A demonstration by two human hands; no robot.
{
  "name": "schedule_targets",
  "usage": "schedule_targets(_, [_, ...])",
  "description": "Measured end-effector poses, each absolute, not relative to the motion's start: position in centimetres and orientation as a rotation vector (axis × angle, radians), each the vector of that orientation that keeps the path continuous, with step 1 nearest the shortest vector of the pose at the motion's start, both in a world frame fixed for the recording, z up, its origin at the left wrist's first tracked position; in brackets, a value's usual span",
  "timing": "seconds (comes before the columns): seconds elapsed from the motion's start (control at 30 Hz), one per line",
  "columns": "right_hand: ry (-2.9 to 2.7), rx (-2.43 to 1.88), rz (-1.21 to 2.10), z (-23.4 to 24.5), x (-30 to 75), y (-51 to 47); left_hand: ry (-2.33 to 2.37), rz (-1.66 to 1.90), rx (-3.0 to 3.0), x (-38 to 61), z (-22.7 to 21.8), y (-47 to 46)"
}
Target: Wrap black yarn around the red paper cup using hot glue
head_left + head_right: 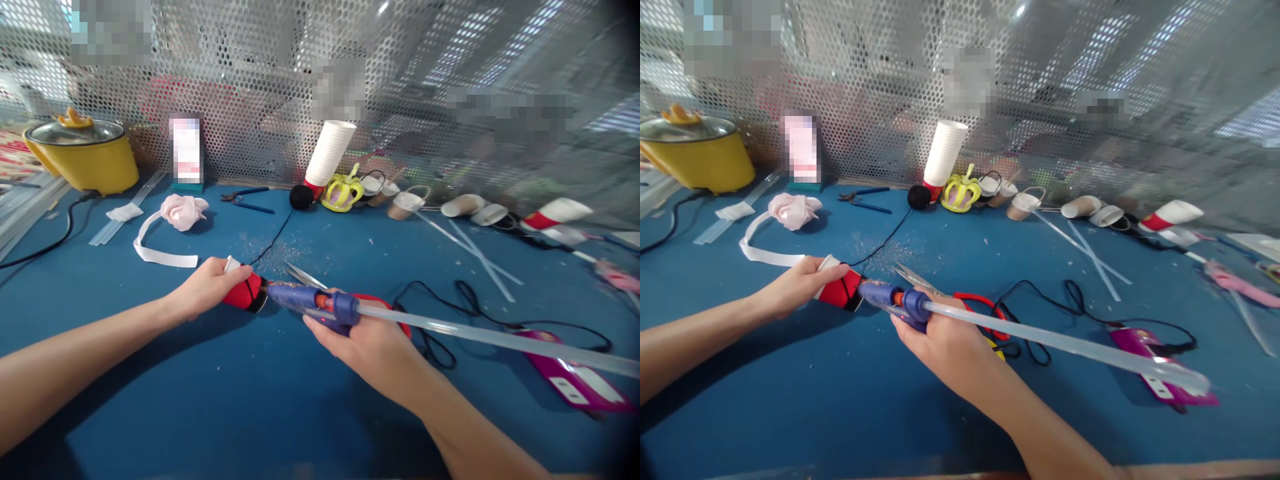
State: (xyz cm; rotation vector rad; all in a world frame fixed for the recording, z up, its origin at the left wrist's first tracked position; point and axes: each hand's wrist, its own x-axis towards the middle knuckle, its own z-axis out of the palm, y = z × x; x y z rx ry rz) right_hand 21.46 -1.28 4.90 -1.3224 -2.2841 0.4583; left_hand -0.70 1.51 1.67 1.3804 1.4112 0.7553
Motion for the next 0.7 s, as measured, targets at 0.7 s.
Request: schedule_targets(0.7, [-2.434, -1.361, 0.36, 6.1, 21.1, -2.1, 1.43, 0.772, 1.365, -0.8, 1.4, 1.6])
